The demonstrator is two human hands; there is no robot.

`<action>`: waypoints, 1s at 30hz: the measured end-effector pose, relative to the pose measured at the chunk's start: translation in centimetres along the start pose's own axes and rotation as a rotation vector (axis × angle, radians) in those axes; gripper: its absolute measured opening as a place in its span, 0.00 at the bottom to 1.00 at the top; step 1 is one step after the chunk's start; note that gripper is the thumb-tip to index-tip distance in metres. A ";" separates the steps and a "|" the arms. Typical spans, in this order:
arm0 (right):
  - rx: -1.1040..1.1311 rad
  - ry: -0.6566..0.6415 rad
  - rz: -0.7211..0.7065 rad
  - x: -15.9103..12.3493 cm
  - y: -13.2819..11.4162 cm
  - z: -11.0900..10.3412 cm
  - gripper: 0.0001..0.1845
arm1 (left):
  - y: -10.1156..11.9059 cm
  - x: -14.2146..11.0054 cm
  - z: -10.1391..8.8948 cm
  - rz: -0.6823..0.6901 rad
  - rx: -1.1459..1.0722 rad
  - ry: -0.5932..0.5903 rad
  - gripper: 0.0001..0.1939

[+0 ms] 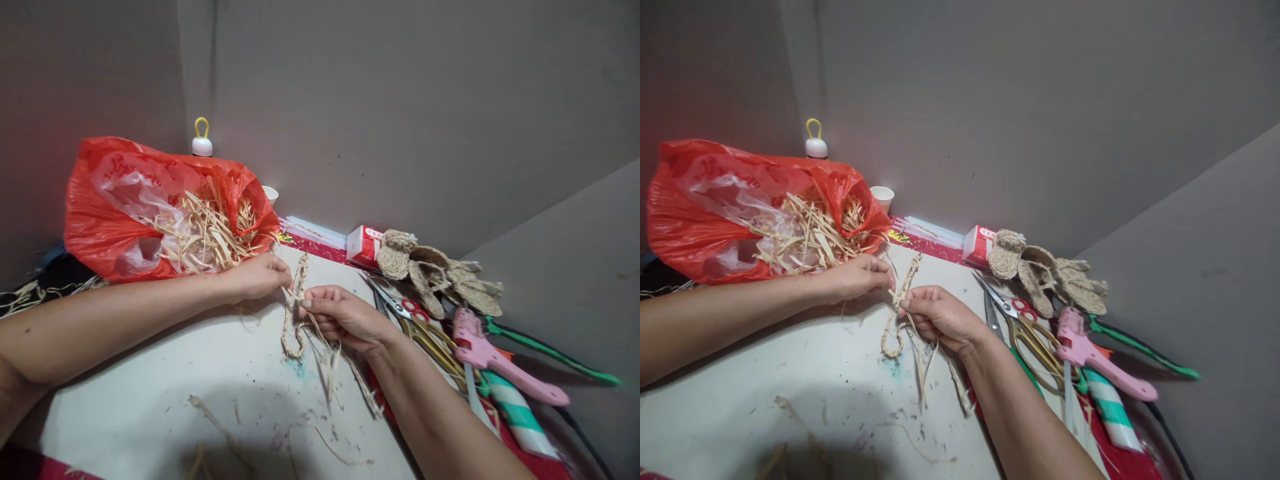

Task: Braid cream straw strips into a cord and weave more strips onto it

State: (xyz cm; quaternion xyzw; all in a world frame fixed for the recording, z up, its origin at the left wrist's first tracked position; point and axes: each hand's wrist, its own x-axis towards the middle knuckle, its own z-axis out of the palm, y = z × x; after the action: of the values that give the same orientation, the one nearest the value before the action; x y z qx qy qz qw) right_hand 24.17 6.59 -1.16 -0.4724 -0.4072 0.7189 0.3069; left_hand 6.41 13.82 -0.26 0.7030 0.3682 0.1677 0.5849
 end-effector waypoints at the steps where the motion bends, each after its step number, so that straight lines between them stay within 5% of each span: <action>1: 0.011 0.000 0.005 -0.1 -0.1 -0.1 0.14 | 0.3 0.2 -0.6 0.007 0.010 0.033 0.07; 8: 0.173 0.017 -0.097 -0.6 -0.7 -1.4 0.12 | 0.1 2.1 -3.9 0.074 0.184 0.170 0.06; 20: 0.372 0.032 -0.299 -0.5 -0.6 -2.2 0.10 | -0.9 1.3 -3.3 0.283 0.910 0.256 0.12; 25: 0.384 0.014 -0.322 -0.1 -0.4 -2.0 0.09 | -2.4 2.3 -2.3 0.443 1.210 0.089 0.22; 30: 0.392 -0.013 -0.296 0.2 -0.2 -1.6 0.09 | -2.5 2.6 -2.0 0.469 1.395 0.038 0.14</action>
State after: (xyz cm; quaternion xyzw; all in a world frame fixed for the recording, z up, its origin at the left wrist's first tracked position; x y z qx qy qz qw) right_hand 25.58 7.31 -1.46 -0.3343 -0.3267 0.7344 0.4920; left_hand 6.03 17.23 -2.57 0.9689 0.2393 0.0274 -0.0562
